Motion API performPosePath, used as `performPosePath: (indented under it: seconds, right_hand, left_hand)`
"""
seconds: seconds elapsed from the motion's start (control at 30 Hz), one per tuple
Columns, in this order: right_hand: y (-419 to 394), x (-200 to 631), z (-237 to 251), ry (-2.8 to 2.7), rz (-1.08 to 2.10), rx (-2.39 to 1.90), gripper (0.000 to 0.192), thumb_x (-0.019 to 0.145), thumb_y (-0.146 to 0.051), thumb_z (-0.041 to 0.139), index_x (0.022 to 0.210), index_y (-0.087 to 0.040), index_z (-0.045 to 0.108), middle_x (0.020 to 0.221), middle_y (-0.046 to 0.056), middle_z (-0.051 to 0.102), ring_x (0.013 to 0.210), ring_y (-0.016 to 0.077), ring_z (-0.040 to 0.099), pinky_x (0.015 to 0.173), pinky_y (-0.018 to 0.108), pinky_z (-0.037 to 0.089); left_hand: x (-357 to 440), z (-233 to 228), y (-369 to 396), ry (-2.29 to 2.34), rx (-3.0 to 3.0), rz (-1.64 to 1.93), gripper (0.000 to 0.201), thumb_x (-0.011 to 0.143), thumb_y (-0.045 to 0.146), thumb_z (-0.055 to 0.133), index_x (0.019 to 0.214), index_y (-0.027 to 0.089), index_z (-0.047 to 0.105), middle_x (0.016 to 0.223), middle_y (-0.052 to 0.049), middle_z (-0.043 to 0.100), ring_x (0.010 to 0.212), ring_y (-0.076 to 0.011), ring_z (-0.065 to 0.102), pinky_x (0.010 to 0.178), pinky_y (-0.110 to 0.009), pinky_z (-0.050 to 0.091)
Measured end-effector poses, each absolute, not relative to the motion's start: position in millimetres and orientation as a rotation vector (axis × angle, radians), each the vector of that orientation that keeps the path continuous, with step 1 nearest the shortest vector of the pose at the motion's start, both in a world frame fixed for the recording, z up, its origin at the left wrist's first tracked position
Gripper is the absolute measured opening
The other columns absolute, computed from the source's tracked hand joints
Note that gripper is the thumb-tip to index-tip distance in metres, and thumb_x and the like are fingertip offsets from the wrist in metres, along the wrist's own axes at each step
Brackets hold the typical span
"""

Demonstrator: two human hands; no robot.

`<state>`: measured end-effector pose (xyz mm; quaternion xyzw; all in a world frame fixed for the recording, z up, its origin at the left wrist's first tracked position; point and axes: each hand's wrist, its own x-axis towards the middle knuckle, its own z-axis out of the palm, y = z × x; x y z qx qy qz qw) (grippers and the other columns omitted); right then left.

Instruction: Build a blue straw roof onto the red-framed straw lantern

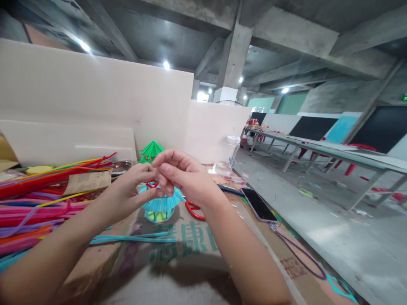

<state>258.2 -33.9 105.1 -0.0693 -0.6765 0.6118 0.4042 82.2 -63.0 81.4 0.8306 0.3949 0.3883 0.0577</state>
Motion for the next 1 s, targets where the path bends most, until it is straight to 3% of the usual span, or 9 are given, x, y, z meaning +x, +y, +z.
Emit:
performPosePath:
  seconds: [0.17,0.33,0.6,0.77,1.0]
  right_hand:
    - [-30.3,258.0,103.4,-1.768,1.493,-0.193,0.010,0.086,-0.025,0.064,0.092,-0.018,0.059,0.068,-0.002,0.063,0.049,0.0060,0.055,0.047,0.017,0.045]
    - [-24.4,259.5,101.9,-1.799,1.312,-0.286,0.011,0.081,-0.021,0.068,0.089,-0.018,0.061,0.081,0.000,0.070,0.051,0.0063,0.059,0.049,0.019,0.051]
    - [-29.6,258.5,101.6,-1.862,1.328,-0.248,0.013,0.089,-0.025,0.059,0.100,-0.018,0.064,0.106,0.006,0.071,0.068,0.0113,0.069,0.066,0.027,0.059]
    - [-37.1,258.3,101.3,-1.951,1.257,-0.270,0.022,0.094,-0.027,0.053,0.112,-0.021,0.063,0.114,0.007,0.068,0.085,0.0146,0.070,0.079,0.033,0.059]
    - [-41.4,257.2,101.7,-1.983,1.242,-0.260,0.028,0.095,-0.035,0.049,0.117,-0.020,0.059,0.117,0.009,0.065,0.089,0.0160,0.069,0.081,0.035,0.058]
  left_hand:
    - [77.0,85.9,-63.6,1.129,2.412,1.300,0.019,0.087,0.033,0.059,0.078,0.023,0.073,0.084,-0.001,0.065,0.085,-0.0180,0.059,0.079,-0.029,0.043]
    - [74.0,91.6,-68.2,1.187,2.249,1.397,0.021,0.085,0.036,0.061,0.079,0.021,0.074,0.084,-0.001,0.064,0.078,-0.0157,0.059,0.071,-0.026,0.044]
    - [80.8,87.7,-67.0,1.123,2.006,1.480,0.021,0.083,0.037,0.061,0.076,0.020,0.073,0.077,0.000,0.063,0.078,-0.0165,0.059,0.070,-0.026,0.046]
    - [79.8,76.8,-55.9,1.036,1.748,1.435,0.028,0.078,0.044,0.068,0.089,0.019,0.074,0.080,-0.001,0.069,0.075,-0.0183,0.062,0.068,-0.029,0.050]
    - [74.6,79.5,-55.7,1.014,1.803,1.354,0.036,0.081,0.048,0.065,0.103,0.019,0.068,0.093,-0.004,0.072,0.087,-0.0205,0.065,0.075,-0.029,0.051]
